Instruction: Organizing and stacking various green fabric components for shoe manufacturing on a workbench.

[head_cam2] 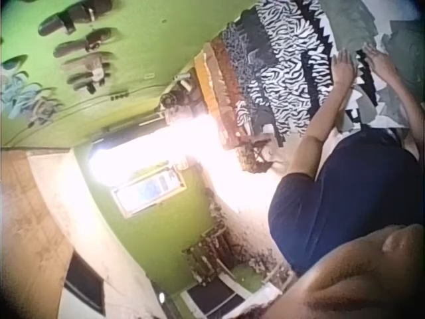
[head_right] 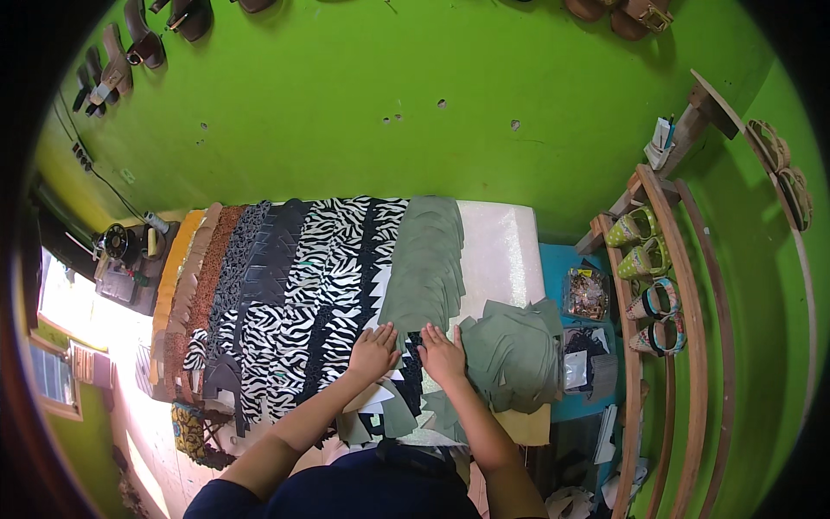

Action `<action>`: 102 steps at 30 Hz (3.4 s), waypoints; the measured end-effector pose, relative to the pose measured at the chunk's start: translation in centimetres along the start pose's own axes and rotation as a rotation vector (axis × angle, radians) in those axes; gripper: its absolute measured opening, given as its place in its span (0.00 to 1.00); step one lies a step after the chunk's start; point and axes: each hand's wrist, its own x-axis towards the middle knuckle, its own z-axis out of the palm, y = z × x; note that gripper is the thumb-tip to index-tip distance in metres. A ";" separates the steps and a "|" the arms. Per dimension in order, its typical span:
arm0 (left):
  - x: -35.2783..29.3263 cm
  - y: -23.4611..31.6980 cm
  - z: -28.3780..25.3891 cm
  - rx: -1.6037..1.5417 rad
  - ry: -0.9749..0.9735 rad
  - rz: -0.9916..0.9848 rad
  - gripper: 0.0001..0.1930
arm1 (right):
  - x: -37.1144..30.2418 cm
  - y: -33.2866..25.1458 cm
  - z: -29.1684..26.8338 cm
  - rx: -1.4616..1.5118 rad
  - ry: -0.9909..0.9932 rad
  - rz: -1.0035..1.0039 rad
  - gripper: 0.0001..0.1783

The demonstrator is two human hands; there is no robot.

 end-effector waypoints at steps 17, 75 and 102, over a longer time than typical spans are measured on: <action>3.2 4.5 -2.5 -0.197 0.267 0.059 0.08 | -2.8 7.0 -6.7 0.141 0.454 0.105 0.12; 2.1 20.1 -7.7 -1.745 0.074 -0.432 0.10 | -12.4 8.1 -13.4 0.658 0.286 0.030 0.14; 4.0 20.8 -8.2 -1.745 0.058 -0.255 0.19 | -11.9 14.1 -18.6 1.225 0.641 0.161 0.08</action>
